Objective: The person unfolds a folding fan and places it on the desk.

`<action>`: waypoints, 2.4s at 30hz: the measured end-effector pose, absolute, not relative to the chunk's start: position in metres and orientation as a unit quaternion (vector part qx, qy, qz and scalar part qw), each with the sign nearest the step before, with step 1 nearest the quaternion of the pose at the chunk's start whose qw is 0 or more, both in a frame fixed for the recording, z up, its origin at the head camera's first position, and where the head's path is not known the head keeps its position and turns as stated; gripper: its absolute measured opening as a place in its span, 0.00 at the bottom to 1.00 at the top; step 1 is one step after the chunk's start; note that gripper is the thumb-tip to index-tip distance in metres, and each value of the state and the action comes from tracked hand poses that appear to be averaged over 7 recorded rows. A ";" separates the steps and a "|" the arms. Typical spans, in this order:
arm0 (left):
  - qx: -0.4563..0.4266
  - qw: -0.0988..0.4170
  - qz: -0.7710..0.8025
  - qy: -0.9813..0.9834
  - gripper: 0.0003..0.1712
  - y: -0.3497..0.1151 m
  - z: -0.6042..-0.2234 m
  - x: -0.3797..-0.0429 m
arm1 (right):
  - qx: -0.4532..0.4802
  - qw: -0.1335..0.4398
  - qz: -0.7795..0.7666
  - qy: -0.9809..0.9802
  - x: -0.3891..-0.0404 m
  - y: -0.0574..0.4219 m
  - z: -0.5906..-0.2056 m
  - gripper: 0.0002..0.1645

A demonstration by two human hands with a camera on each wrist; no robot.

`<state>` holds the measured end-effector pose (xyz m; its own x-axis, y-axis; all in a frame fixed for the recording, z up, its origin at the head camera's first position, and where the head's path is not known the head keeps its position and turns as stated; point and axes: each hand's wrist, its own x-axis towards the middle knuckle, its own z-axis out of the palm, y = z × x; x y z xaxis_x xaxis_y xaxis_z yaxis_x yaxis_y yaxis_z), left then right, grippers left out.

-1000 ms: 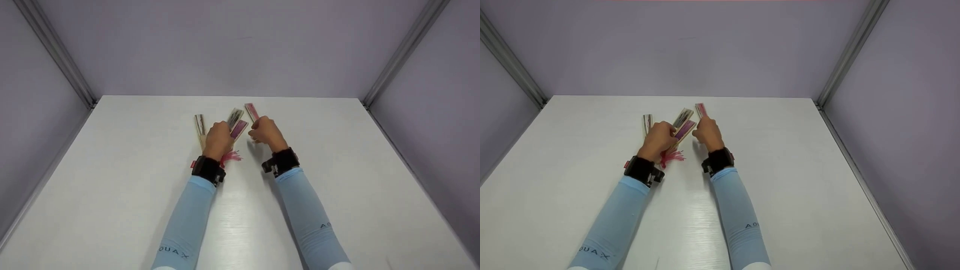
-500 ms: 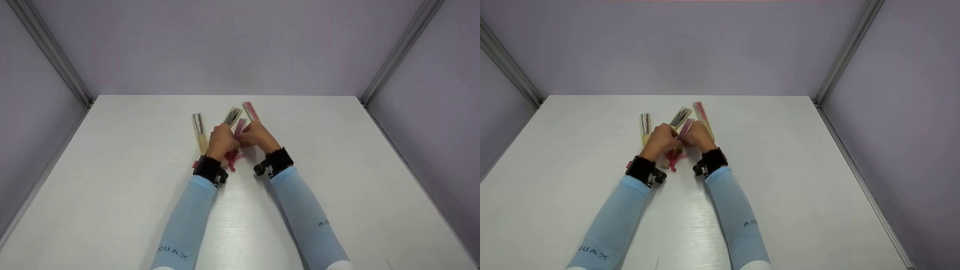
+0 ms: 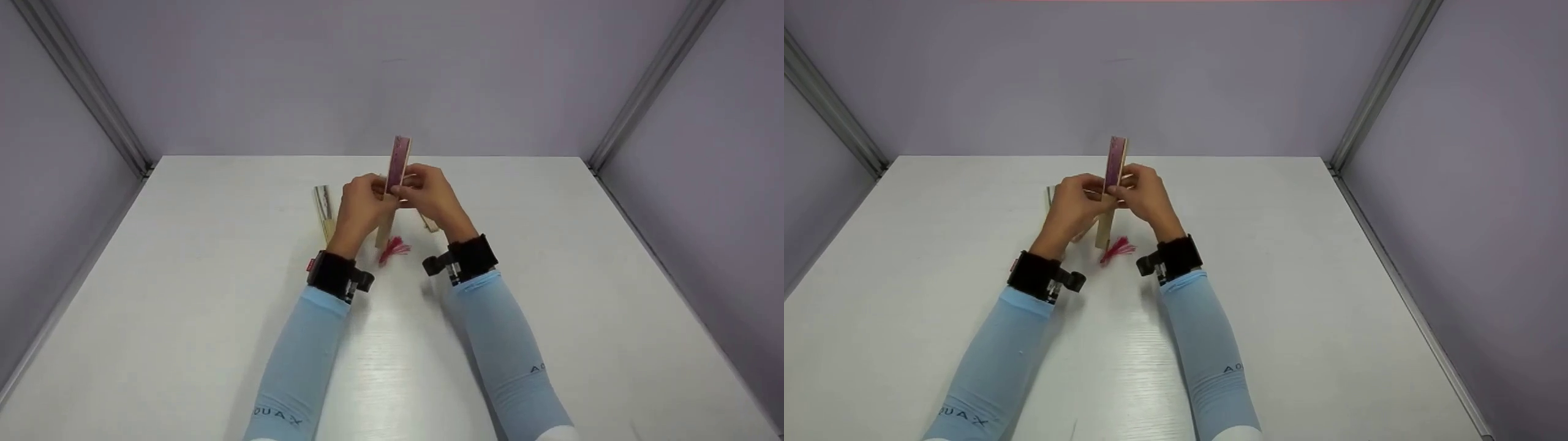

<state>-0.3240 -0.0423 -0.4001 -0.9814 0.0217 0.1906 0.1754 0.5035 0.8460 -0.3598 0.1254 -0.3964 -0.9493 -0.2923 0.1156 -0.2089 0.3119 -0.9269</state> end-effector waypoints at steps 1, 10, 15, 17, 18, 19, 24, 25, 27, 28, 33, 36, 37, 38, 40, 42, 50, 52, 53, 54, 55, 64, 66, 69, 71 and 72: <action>-0.065 0.076 -0.501 -0.859 0.20 -0.044 -0.398 -0.324 | -0.164 0.031 -0.566 0.807 -0.359 0.126 -0.394 0.19; -0.116 0.035 -0.556 -0.822 0.19 -0.056 -0.386 -0.323 | -0.224 0.013 -0.565 0.794 -0.354 0.136 -0.377 0.21; -0.131 0.023 -0.570 -0.811 0.19 -0.055 -0.391 -0.326 | -0.228 -0.008 -0.574 0.787 -0.352 0.140 -0.372 0.19; -0.135 0.019 -0.567 -0.813 0.18 -0.054 -0.394 -0.328 | -0.226 -0.017 -0.575 0.786 -0.351 0.140 -0.371 0.19; -0.136 0.018 -0.567 -0.812 0.17 -0.053 -0.395 -0.328 | -0.225 -0.021 -0.577 0.785 -0.350 0.140 -0.371 0.19; -0.134 0.016 -0.571 -0.809 0.17 -0.053 -0.395 -0.329 | -0.223 -0.024 -0.579 0.784 -0.350 0.140 -0.371 0.18; -0.118 0.023 -0.600 -0.791 0.15 -0.056 -0.396 -0.329 | -0.202 0.000 -0.582 0.787 -0.349 0.142 -0.371 0.17; -0.116 0.021 -0.603 -0.789 0.15 -0.056 -0.397 -0.329 | -0.198 0.014 -0.580 0.790 -0.350 0.143 -0.372 0.17; -0.114 0.015 -0.606 -0.787 0.16 -0.057 -0.398 -0.329 | -0.194 0.045 -0.573 0.795 -0.350 0.145 -0.372 0.18; -0.114 0.012 -0.608 -0.786 0.17 -0.058 -0.399 -0.329 | -0.196 0.058 -0.567 0.798 -0.350 0.147 -0.373 0.18; -0.113 0.001 -0.626 -0.772 0.20 -0.058 -0.401 -0.329 | -0.222 0.067 -0.546 0.805 -0.352 0.151 -0.374 0.18; -0.112 -0.007 -0.646 -0.755 0.20 -0.058 -0.402 -0.329 | -0.225 0.055 -0.560 0.796 -0.352 0.151 -0.375 0.16; -0.112 -0.010 -0.653 -0.749 0.20 -0.059 -0.402 -0.329 | -0.223 0.053 -0.567 0.791 -0.353 0.150 -0.375 0.15; -0.112 -0.014 -0.659 -0.744 0.20 -0.059 -0.402 -0.330 | -0.221 0.051 -0.573 0.788 -0.353 0.150 -0.376 0.15; -0.110 -0.015 -0.668 -0.736 0.20 -0.060 -0.403 -0.330 | -0.222 0.048 -0.581 0.781 -0.354 0.150 -0.377 0.15; -0.106 -0.010 -0.671 -0.734 0.19 -0.060 -0.404 -0.330 | -0.220 0.045 -0.584 0.780 -0.354 0.149 -0.379 0.15; -0.088 -0.010 -0.684 -0.724 0.19 -0.059 -0.407 -0.333 | -0.202 0.045 -0.599 0.774 -0.353 0.144 -0.383 0.17; -0.085 -0.005 -0.681 -0.727 0.18 -0.059 -0.407 -0.333 | -0.199 0.040 -0.601 0.773 -0.354 0.143 -0.384 0.16; -0.085 -0.002 -0.680 -0.728 0.18 -0.060 -0.408 -0.333 | -0.198 0.037 -0.603 0.772 -0.354 0.142 -0.383 0.16; -0.084 0.002 -0.679 -0.729 0.18 -0.060 -0.408 -0.333 | -0.196 0.035 -0.605 0.771 -0.354 0.141 -0.383 0.16; -0.084 0.006 -0.679 -0.730 0.17 -0.060 -0.408 -0.333 | -0.194 0.033 -0.609 0.769 -0.354 0.141 -0.383 0.16; -0.068 0.017 -0.703 -0.708 0.15 -0.059 -0.408 -0.333 | -0.169 0.024 -0.638 0.751 -0.355 0.140 -0.384 0.15; -0.066 0.015 -0.711 -0.699 0.16 -0.058 -0.408 -0.334 | -0.165 0.027 -0.652 0.740 -0.356 0.141 -0.384 0.15; -0.066 0.017 -0.730 -0.680 0.15 -0.057 -0.408 -0.335 | -0.157 0.027 -0.670 0.725 -0.356 0.142 -0.383 0.13; -0.064 0.024 -0.739 -0.670 0.15 -0.057 -0.408 -0.336 | -0.153 0.024 -0.675 0.722 -0.356 0.143 -0.383 0.12; -0.062 0.030 -0.743 -0.665 0.14 -0.057 -0.408 -0.336 | -0.150 0.022 -0.676 0.721 -0.357 0.143 -0.383 0.11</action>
<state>-0.3360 -0.0570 -0.4083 -0.9905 0.0388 0.1321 0.1270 -0.1127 0.9855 -0.3565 0.1429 -0.3829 -0.9538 -0.2468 0.1716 -0.1870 0.0404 -0.9815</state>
